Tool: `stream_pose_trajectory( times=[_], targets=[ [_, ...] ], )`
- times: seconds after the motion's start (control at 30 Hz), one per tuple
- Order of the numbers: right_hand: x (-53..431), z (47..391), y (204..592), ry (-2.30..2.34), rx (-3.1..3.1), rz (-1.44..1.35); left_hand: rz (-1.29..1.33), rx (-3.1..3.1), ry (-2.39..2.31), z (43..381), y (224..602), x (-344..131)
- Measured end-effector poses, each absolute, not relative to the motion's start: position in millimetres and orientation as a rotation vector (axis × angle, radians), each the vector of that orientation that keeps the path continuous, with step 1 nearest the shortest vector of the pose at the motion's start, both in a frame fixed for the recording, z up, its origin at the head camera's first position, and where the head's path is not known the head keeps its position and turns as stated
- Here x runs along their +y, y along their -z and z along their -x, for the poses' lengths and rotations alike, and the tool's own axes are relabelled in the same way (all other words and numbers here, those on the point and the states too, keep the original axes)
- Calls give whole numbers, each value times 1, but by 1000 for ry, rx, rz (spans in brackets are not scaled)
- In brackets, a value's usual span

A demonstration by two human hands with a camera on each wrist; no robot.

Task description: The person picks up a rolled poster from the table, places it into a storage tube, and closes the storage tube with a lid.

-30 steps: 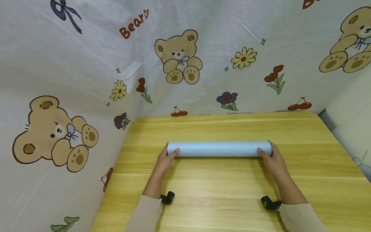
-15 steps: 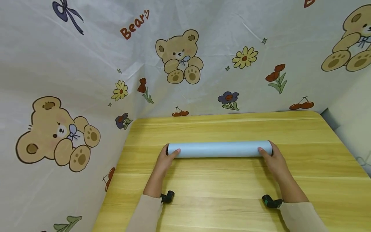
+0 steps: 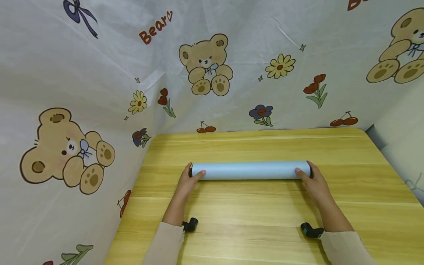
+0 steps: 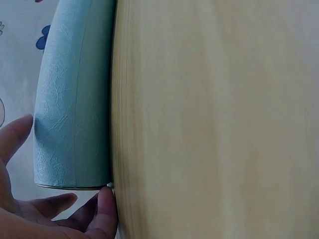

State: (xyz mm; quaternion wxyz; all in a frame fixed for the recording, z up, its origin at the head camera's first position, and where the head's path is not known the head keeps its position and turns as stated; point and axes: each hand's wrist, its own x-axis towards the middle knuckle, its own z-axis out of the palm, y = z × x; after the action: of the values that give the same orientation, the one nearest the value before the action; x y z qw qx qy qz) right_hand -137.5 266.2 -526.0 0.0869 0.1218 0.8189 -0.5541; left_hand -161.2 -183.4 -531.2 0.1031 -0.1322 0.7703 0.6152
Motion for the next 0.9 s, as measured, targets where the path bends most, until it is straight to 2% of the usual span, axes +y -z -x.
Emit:
stream_pose_trajectory(
  times=[0.23,0.63,0.73,0.9],
  targets=[
    [268,138,525,1689,2433,-334,382,2264,-1820,162,529,-185],
    [267,132,513,1827,2613,-521,371,2502,-1744,156,512,-189],
    [266,130,510,1814,2683,-434,342,2568,-1719,153,506,-192],
    [266,127,507,1643,2895,-87,264,2662,-1605,148,498,-195]
  ],
)
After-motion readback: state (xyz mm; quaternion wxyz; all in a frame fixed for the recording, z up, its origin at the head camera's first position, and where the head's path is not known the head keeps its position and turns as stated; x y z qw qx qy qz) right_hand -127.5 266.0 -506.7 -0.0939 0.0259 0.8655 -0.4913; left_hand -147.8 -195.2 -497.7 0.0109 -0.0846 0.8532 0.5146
